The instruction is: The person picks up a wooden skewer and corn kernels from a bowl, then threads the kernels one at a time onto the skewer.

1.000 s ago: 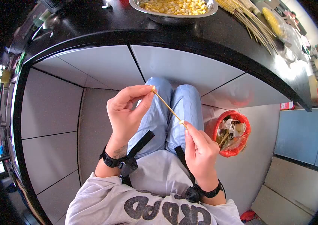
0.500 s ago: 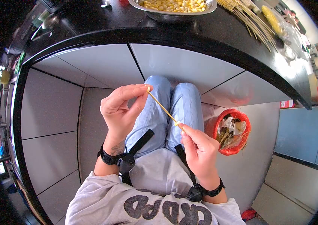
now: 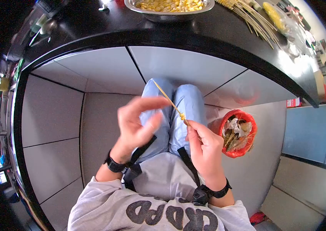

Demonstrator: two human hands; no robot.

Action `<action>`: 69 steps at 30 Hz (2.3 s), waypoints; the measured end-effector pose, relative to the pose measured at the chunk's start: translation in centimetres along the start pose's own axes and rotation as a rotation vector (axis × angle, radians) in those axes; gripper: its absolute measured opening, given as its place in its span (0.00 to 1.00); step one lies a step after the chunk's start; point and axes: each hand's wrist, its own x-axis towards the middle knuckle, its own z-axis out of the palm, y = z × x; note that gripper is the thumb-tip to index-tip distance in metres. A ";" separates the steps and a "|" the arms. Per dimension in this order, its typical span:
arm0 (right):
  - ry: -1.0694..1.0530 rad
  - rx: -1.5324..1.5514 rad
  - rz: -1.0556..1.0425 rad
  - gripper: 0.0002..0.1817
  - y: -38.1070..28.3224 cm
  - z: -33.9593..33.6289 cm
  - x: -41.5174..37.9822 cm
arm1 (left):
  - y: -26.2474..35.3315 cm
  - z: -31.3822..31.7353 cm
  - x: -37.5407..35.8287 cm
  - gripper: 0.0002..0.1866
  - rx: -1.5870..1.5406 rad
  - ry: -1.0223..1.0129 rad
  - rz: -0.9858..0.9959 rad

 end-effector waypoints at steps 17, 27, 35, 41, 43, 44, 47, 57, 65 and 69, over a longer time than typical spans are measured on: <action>0.029 0.030 0.092 0.09 0.8 -0.6 -0.3 | -0.3 -5.5 28.3 0.15 0.942 -0.337 0.259; 0.068 0.015 0.080 0.09 2.3 -1.5 -0.4 | 2.4 -4.7 27.8 0.10 0.902 -0.371 0.310; 0.115 0.112 0.034 0.08 1.0 -1.3 -0.5 | 5.5 -4.4 18.4 0.09 0.353 -0.166 0.340; 0.112 0.105 -0.120 0.09 0.5 -0.9 -1.0 | 3.3 -3.8 8.0 0.09 0.014 -0.121 0.174; 0.069 0.045 -0.142 0.09 0.3 -1.0 -0.9 | 2.8 -3.8 6.7 0.09 -0.009 -0.065 0.121; 0.067 0.024 -0.167 0.10 0.3 -0.9 -0.9 | 2.5 -3.8 6.4 0.09 -0.014 -0.046 0.117; 0.056 -0.009 -0.182 0.10 0.1 -0.9 -0.8 | 2.2 -3.8 5.6 0.09 -0.059 -0.013 0.104; 0.062 -0.036 -0.163 0.10 -0.1 -0.8 -0.9 | 1.8 -3.7 5.2 0.10 -0.018 -0.039 0.109; 0.055 -0.055 -0.173 0.10 -0.1 -1.0 -1.0 | 2.3 -3.7 5.2 0.10 0.086 -0.054 0.171; 0.062 -0.066 -0.185 0.10 -0.2 -1.1 -1.0 | 2.5 -3.7 5.1 0.10 0.065 -0.066 0.156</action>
